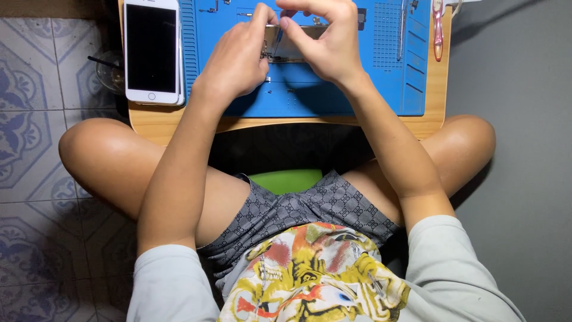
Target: Cleaning the internal chassis of a mobile phone using a toothbrush and manipulating small components with tweezers.
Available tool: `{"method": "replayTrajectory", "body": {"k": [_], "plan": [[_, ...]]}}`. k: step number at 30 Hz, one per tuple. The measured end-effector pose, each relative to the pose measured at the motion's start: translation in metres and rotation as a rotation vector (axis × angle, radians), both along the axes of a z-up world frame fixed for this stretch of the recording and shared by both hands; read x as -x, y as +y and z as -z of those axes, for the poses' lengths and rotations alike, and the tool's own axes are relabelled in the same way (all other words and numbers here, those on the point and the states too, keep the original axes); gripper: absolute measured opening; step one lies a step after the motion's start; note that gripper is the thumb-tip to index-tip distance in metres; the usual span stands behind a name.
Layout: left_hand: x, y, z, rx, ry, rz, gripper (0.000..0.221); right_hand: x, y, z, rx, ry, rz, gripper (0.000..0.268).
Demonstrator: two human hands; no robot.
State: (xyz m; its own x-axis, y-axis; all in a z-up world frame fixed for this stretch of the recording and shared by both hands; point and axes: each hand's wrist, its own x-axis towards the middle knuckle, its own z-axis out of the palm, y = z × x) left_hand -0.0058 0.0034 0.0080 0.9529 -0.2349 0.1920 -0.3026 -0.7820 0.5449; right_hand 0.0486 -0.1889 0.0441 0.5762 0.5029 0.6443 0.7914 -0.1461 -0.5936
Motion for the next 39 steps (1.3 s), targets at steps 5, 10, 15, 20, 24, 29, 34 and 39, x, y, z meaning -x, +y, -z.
{"method": "replayTrajectory", "body": {"k": [5,10,15,20,24,29,34,39], "plan": [[0.001,-0.002,-0.009,-0.005,-0.020,-0.003,0.068,-0.012,-0.020,0.022,-0.129,0.245,0.028,0.013],[0.005,-0.004,-0.015,0.028,-0.105,0.009,0.071,-0.012,-0.027,0.025,-0.309,0.582,-0.003,0.010],[0.003,-0.005,-0.014,0.002,-0.214,-0.017,0.071,-0.014,-0.028,0.030,-0.348,0.595,0.024,0.011],[0.002,-0.001,-0.025,-0.085,-0.346,0.024,0.069,-0.021,-0.029,0.038,-0.346,0.599,0.070,0.010],[0.003,0.001,-0.029,-0.175,-0.414,0.081,0.068,-0.023,-0.030,0.043,-0.388,0.594,0.046,0.006],[-0.002,0.004,-0.020,-0.276,-0.422,0.094,0.071,-0.023,-0.027,0.037,-0.410,0.588,0.068,0.011],[-0.002,0.008,-0.020,-0.307,-0.413,0.108,0.067,-0.027,-0.031,0.040,-0.457,0.619,0.039,0.012],[-0.007,0.012,-0.011,-0.353,-0.422,0.092,0.059,-0.029,-0.047,0.034,-0.482,0.552,0.049,0.011]]}}
